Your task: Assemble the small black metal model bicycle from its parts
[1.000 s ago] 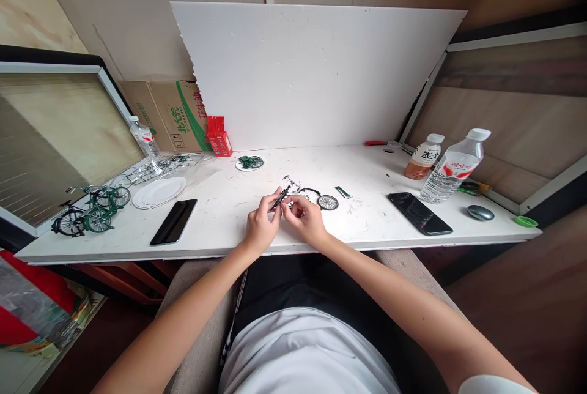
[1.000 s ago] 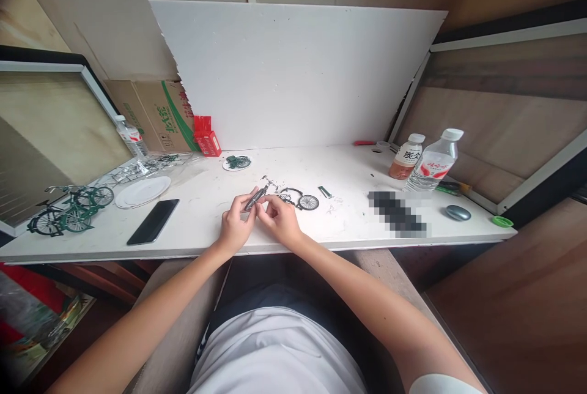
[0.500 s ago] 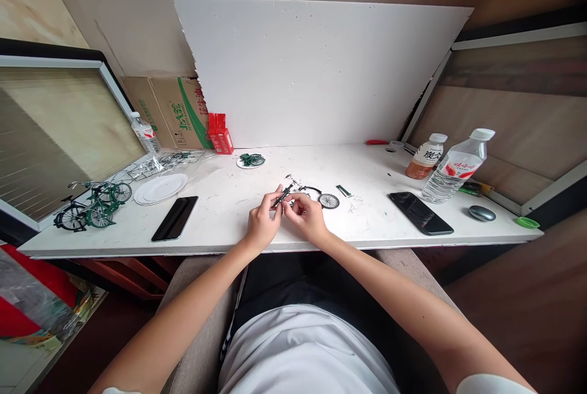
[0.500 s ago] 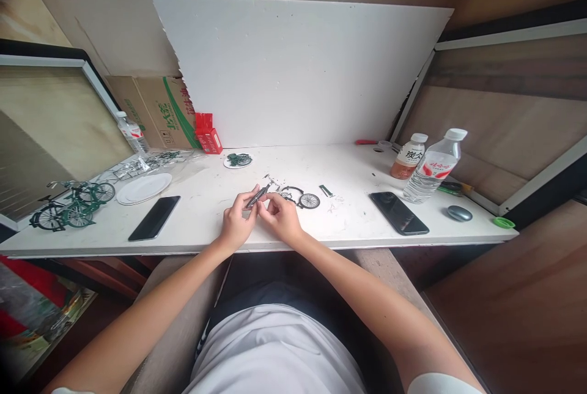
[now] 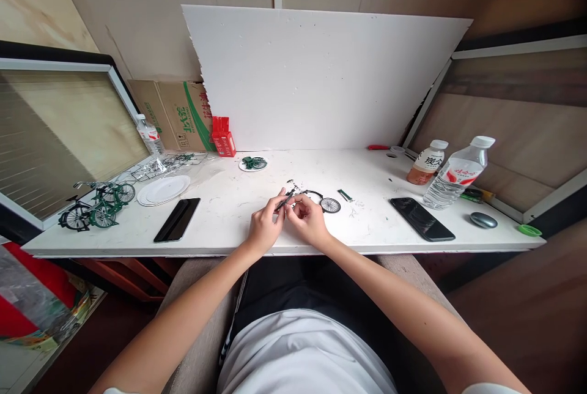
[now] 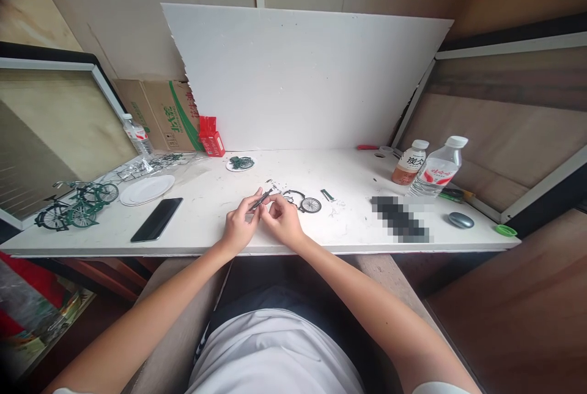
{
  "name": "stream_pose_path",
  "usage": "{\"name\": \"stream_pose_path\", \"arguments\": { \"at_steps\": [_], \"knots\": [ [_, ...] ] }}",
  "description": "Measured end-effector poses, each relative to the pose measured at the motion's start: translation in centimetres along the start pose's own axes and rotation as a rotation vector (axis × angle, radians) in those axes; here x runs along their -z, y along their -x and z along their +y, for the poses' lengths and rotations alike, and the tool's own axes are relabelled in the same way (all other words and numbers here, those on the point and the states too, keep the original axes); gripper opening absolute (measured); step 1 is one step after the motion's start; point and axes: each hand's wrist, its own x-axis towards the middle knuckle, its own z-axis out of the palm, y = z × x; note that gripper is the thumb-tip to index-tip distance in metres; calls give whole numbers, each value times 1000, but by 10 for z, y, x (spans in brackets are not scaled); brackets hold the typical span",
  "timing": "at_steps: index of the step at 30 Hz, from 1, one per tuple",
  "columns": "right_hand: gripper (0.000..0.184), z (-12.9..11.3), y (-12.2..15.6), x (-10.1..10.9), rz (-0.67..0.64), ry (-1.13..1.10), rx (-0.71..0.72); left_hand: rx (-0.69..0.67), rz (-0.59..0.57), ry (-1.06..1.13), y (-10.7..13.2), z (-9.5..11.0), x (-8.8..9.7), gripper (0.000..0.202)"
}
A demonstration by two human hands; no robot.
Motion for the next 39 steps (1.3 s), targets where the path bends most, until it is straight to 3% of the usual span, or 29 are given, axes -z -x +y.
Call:
{"name": "stream_pose_path", "arguments": {
  "at_steps": [13, 32, 39],
  "knots": [
    [20, 5, -2, -1, -15, -25, -34, 14, -9, 2, 0, 0, 0, 36],
    [34, 2, -7, 4, -136, -353, -193, -13, -14, -18, 2, -2, 0, 37],
    [38, -2, -8, 6, -155, -320, -210, -33, -11, -42, 1, -1, 0, 34]
  ]
}}
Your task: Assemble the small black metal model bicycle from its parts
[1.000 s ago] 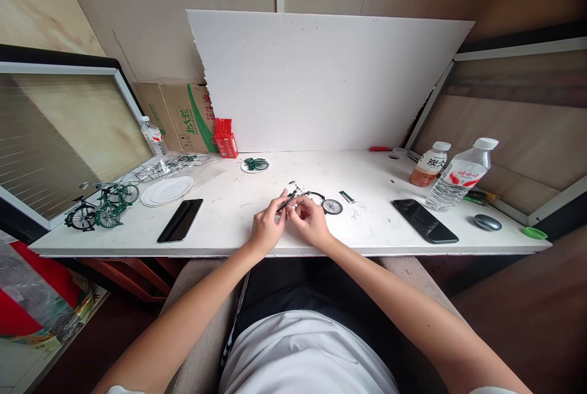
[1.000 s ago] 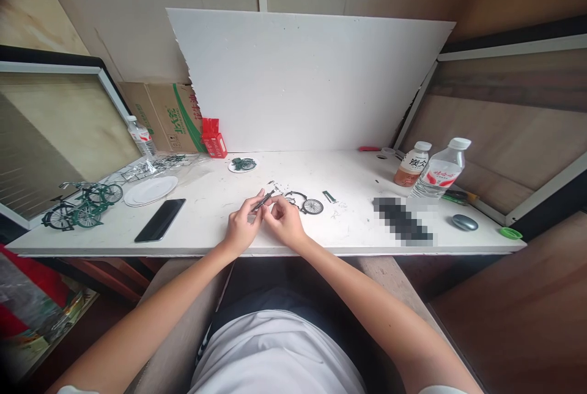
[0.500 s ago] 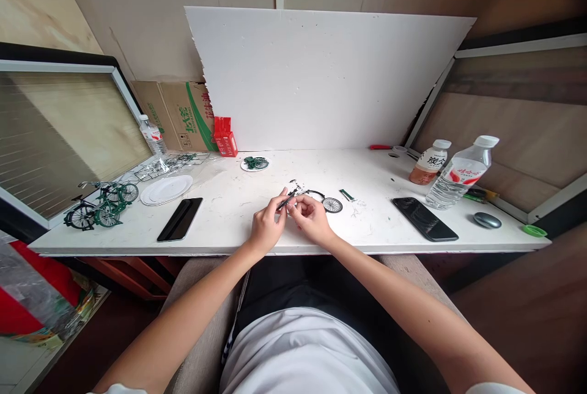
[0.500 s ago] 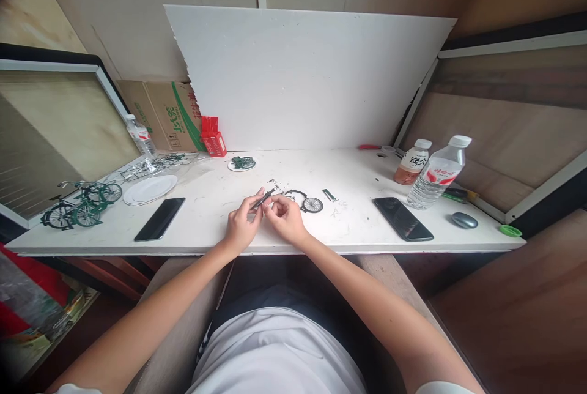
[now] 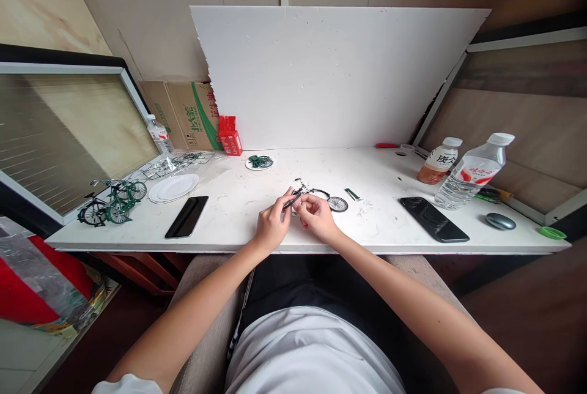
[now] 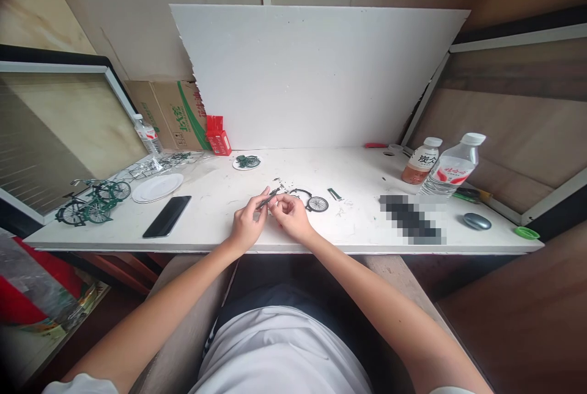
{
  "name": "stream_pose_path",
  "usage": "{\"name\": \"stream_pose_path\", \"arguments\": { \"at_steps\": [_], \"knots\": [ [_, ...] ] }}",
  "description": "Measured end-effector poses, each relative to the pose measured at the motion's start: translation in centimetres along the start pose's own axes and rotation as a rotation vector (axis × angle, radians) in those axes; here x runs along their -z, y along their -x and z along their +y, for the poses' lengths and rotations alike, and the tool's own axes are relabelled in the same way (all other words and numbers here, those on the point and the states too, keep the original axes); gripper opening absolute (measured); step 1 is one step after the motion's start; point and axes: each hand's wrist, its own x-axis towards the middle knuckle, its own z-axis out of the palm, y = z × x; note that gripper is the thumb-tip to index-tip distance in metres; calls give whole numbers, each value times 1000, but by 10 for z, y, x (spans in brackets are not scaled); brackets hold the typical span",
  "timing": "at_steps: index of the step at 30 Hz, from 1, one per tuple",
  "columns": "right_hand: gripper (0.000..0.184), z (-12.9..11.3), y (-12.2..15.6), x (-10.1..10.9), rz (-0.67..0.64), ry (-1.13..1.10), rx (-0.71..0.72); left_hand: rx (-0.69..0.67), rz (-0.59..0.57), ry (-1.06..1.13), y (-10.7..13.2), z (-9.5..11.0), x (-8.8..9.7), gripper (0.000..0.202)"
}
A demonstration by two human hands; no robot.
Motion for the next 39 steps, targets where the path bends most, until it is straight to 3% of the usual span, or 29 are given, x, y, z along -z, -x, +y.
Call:
{"name": "stream_pose_path", "arguments": {
  "at_steps": [6, 13, 21, 30, 39],
  "knots": [
    [40, 2, 1, -1, 17, 74, 3, 18, -11, 5, 0, 0, 0, 32],
    [29, 4, 5, -5, 144, 250, 167, 67, 6, 39, 0, 0, 0, 36],
    [30, 8, 7, -6, 211, 331, 222, 58, 17, 2, 1, -2, 1, 47],
    [37, 12, 5, -4, 181, 322, 149, 59, 36, 9, -1, -1, 1, 38],
    [42, 3, 3, -3, 95, 170, 32, 67, 38, 44, -1, 0, 2, 37]
  ]
}}
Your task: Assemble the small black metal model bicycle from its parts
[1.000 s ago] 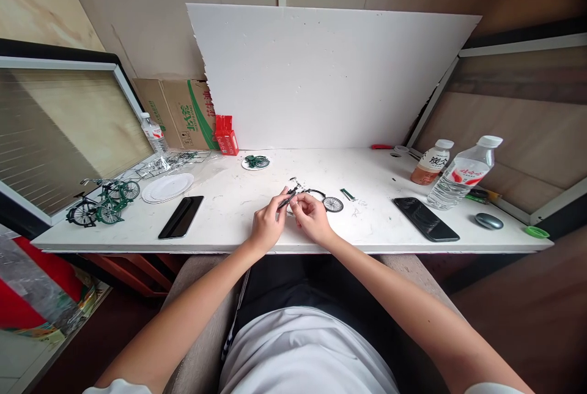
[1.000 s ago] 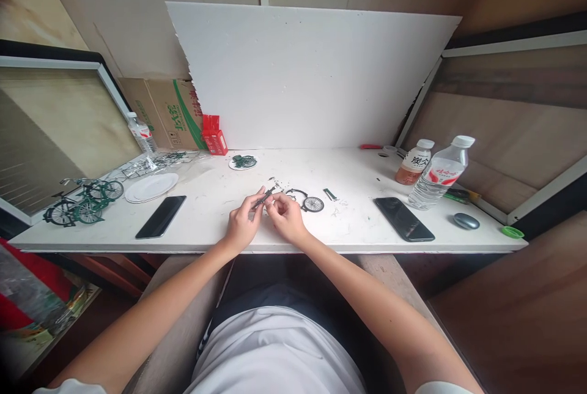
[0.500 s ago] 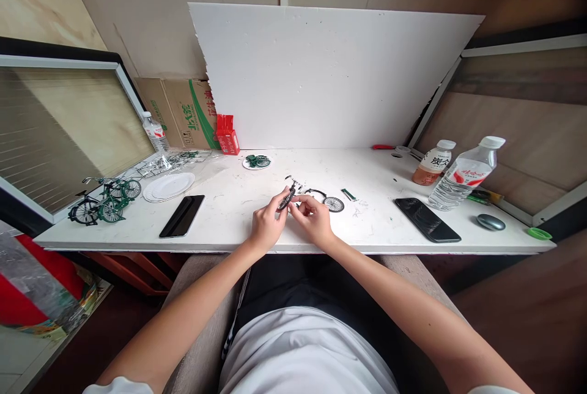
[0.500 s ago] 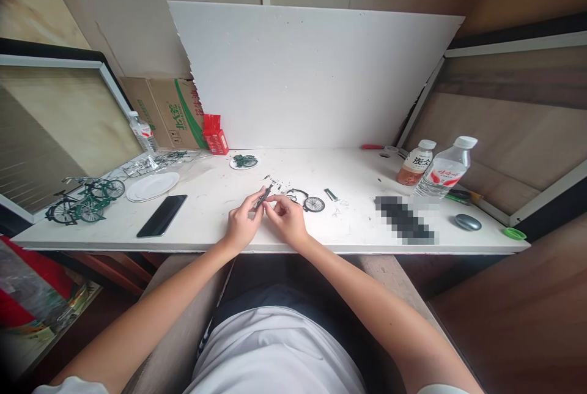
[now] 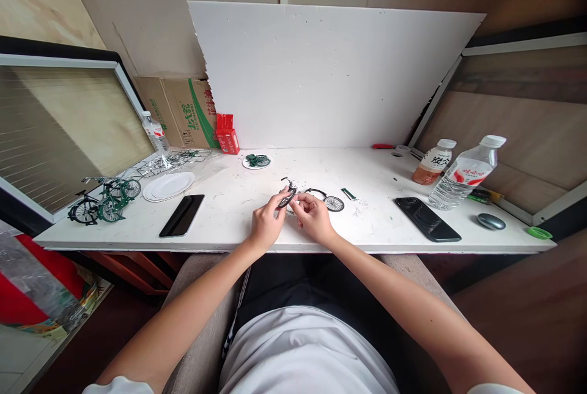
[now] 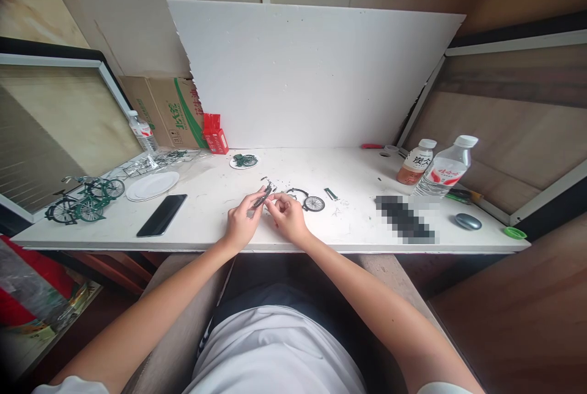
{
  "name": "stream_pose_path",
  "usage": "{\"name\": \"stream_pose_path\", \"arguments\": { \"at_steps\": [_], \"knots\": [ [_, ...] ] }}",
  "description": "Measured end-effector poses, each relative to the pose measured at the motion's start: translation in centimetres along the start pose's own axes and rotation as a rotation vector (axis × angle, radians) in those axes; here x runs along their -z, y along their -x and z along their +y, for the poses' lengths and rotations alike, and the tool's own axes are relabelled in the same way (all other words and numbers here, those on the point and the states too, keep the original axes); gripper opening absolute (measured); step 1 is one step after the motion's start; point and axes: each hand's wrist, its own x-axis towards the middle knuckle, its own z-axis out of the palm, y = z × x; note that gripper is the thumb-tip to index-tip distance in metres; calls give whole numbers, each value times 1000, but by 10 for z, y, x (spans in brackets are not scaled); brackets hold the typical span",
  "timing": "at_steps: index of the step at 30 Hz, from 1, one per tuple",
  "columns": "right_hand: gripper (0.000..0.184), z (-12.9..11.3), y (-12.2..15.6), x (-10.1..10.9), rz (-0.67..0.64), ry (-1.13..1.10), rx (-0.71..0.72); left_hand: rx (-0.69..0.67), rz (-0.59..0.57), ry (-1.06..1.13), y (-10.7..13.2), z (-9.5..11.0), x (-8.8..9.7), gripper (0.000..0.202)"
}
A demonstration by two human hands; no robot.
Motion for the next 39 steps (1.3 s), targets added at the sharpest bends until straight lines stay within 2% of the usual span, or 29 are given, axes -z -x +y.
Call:
{"name": "stream_pose_path", "arguments": {
  "at_steps": [12, 25, 31, 39],
  "knots": [
    [50, -1, -6, 4, -146, -131, -76, -11, -16, 30, 0, -1, 1, 40],
    [38, 0, -3, -1, -60, -136, -17, 10, -20, 50, -3, 3, 2, 34],
    [39, 1, -4, 2, -94, -95, -23, 25, -15, 75, -1, 2, 2, 35],
    [38, 4, -7, 4, -162, -179, -59, 68, -30, 110, -1, 0, 1, 37]
  ]
}}
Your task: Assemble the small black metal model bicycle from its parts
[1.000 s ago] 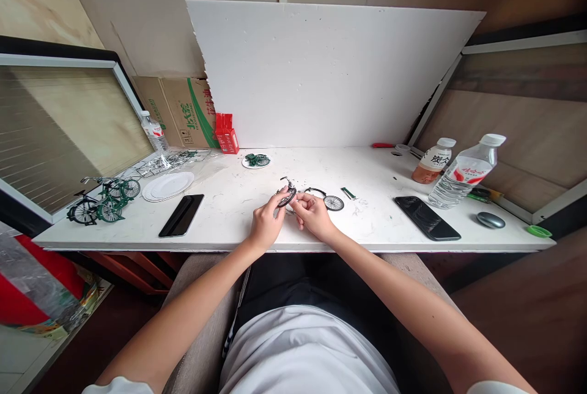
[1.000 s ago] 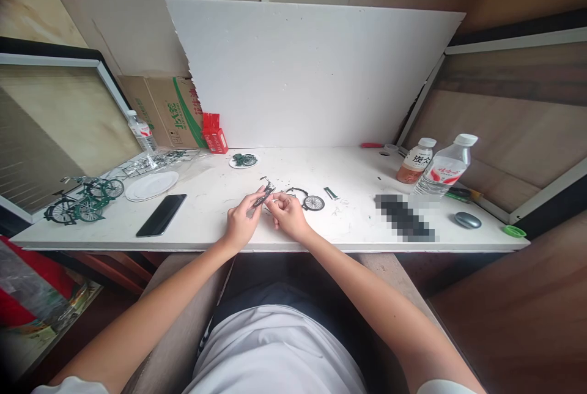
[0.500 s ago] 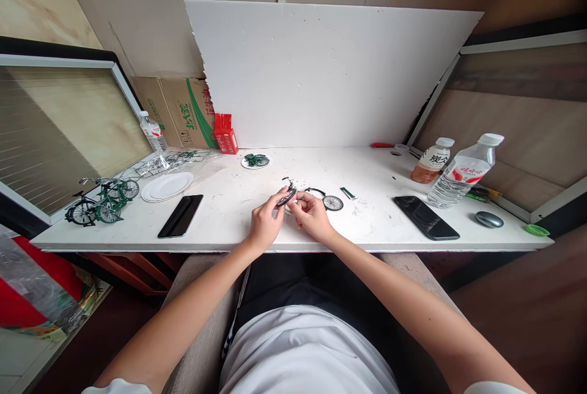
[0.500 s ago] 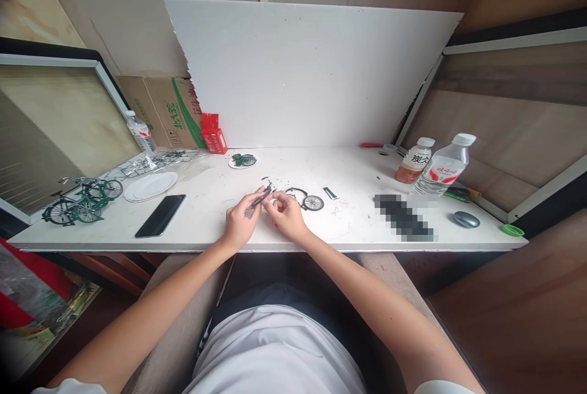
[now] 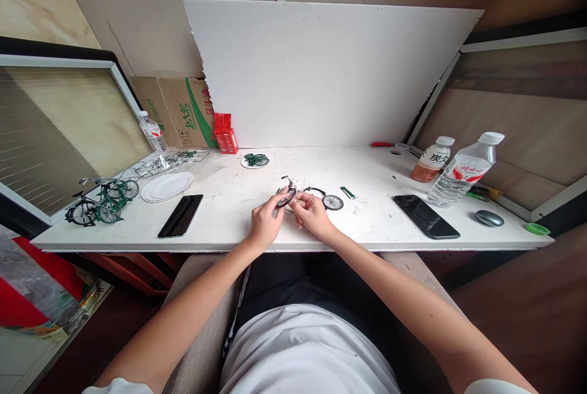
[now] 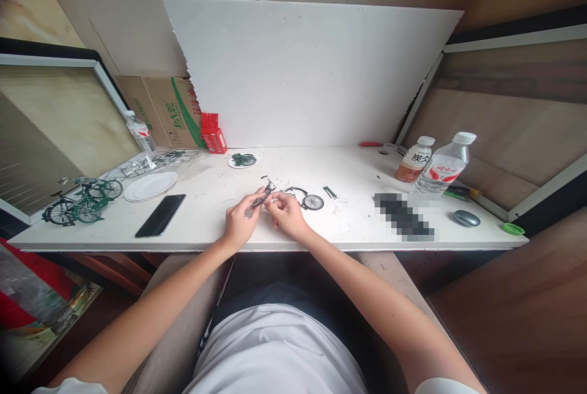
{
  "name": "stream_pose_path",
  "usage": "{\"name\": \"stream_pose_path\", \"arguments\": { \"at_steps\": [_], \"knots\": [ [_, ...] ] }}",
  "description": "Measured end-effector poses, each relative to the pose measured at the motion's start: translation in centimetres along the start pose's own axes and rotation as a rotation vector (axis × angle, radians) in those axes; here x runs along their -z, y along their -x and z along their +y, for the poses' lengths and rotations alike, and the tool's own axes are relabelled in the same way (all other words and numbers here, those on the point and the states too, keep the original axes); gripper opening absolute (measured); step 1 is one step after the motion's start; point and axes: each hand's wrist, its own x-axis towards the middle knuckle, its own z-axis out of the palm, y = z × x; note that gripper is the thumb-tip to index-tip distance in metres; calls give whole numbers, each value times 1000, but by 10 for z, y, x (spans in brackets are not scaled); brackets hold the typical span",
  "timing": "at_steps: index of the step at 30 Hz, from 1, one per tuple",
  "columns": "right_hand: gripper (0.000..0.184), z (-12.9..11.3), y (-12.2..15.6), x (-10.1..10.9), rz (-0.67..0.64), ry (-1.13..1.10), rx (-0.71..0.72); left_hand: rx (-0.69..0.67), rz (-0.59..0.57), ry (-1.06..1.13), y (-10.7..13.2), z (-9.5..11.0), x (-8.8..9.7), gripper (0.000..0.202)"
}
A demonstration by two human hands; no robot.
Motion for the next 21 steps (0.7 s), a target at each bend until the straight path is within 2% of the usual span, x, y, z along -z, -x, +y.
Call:
{"name": "stream_pose_path", "arguments": {
  "at_steps": [6, 10, 13, 17, 21],
  "knots": [
    [43, 2, -1, -1, 106, -94, -7, 40, -11, 63, -1, 6, 1, 30],
    [44, 0, -1, 2, 225, -54, 11, 116, 84, 124, -4, 8, 1, 29],
    [45, -6, -3, 14, 273, 21, 32, 193, 161, 128, -6, 5, 2, 29],
    [46, -11, -9, 39, 306, 224, 64, 267, 235, 140, -12, -3, 8, 34],
    [41, -6, -14, 59, 189, 652, 121, 350, 318, 222, -22, -14, 15, 39]
  ]
}}
